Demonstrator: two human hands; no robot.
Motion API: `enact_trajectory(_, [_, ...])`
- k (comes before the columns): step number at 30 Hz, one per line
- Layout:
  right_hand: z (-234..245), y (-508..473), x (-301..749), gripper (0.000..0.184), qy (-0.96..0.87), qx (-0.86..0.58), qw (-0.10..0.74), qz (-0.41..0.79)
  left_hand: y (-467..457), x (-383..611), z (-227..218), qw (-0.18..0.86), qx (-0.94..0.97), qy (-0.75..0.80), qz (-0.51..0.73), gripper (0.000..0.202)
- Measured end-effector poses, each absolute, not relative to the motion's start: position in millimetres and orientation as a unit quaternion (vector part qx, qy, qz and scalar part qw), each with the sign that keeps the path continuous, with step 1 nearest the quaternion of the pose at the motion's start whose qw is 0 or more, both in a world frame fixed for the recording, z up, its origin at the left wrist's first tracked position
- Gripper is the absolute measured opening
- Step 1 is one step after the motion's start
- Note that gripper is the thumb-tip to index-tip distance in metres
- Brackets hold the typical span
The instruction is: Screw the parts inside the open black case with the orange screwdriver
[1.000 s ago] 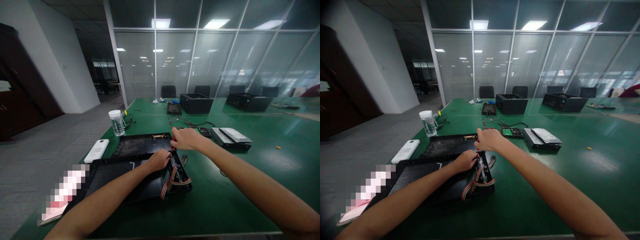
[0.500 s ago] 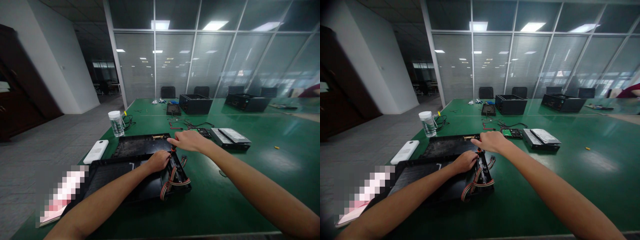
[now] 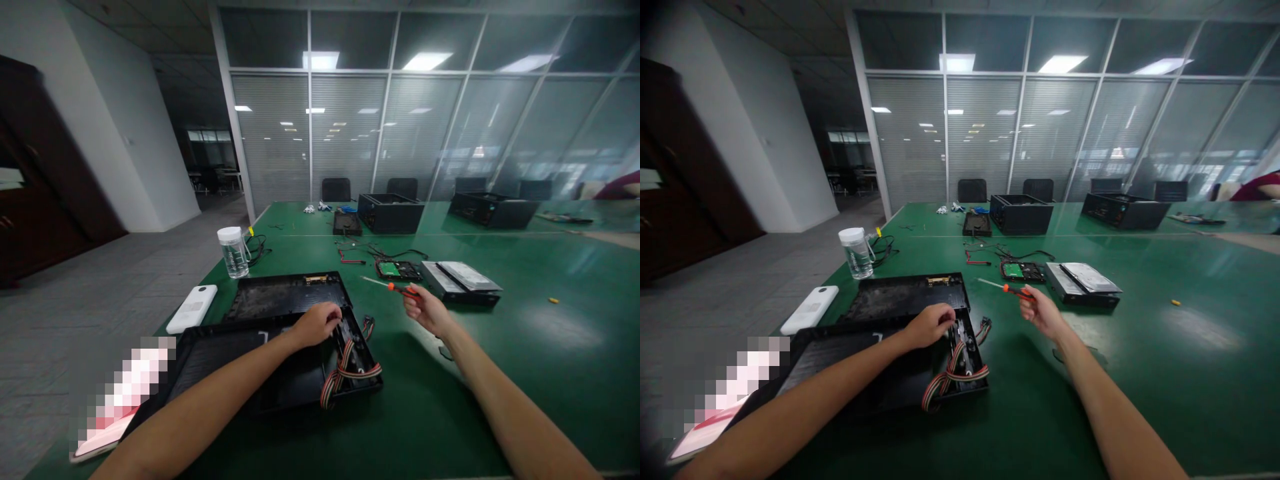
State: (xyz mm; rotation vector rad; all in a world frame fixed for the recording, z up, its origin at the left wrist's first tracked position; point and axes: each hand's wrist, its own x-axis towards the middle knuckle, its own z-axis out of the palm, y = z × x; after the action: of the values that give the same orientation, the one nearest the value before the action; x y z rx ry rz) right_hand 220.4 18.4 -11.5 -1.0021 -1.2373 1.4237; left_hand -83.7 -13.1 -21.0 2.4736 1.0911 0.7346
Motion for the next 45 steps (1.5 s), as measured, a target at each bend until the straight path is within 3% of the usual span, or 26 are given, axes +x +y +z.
enact_trajectory(2, [-24,20,228,0.02,-0.433,-0.368,0.549,0.613,-8,-93,-10,0.319,0.839,0.379,0.226,0.013])
enact_trajectory(4, [-29,19,224,0.02,-0.429,-0.341,0.569,0.613,-1,-106,0,0.455,0.804,0.36,0.127,0.017])
enact_trajectory(7, [-29,15,207,0.023,-0.499,-0.349,0.553,0.569,5,-128,7,0.534,0.758,0.371,-0.055,0.015])
enact_trajectory(10, [-27,7,189,0.032,-0.593,-0.398,0.507,0.482,6,-138,8,0.502,0.742,0.421,-0.142,0.013])
enact_trajectory(14, [-4,-18,171,0.046,-0.72,-0.419,0.411,0.369,3,-135,16,0.426,0.766,0.456,-0.155,0.025])
enact_trajectory(16, [12,-44,162,0.044,-0.812,-0.401,0.316,0.283,3,-135,26,0.37,0.8,0.459,-0.106,0.034])
enact_trajectory(19, [22,-93,144,0.023,-0.926,-0.321,0.143,0.141,9,-142,38,0.277,0.842,0.462,0.024,0.039])
enact_trajectory(21, [14,-123,136,0.022,-0.935,-0.341,0.087,0.049,15,-149,41,0.21,0.849,0.479,0.078,0.037])
enact_trajectory(23, [-1,-143,137,0.027,-0.926,-0.369,0.073,-0.013,19,-157,37,0.177,0.847,0.497,0.066,0.034])
enact_trajectory(28, [-27,-167,173,0.025,-0.929,-0.361,0.077,-0.018,19,-168,9,0.257,0.836,0.483,-0.04,0.039])
enact_trajectory(33, [-34,-185,197,0.018,-0.905,-0.413,0.096,-0.031,17,-164,1,0.09,0.899,0.427,-0.027,0.02])
enact_trajectory(38, [-31,-170,187,0.013,-0.887,-0.446,0.115,-0.049,0,-155,42,-0.031,0.926,0.376,0.018,0.013])
enact_trajectory(45, [-7,-88,142,0.024,-0.88,-0.467,0.07,-0.045,-95,-140,121,-0.026,0.934,0.356,0.018,0.013])
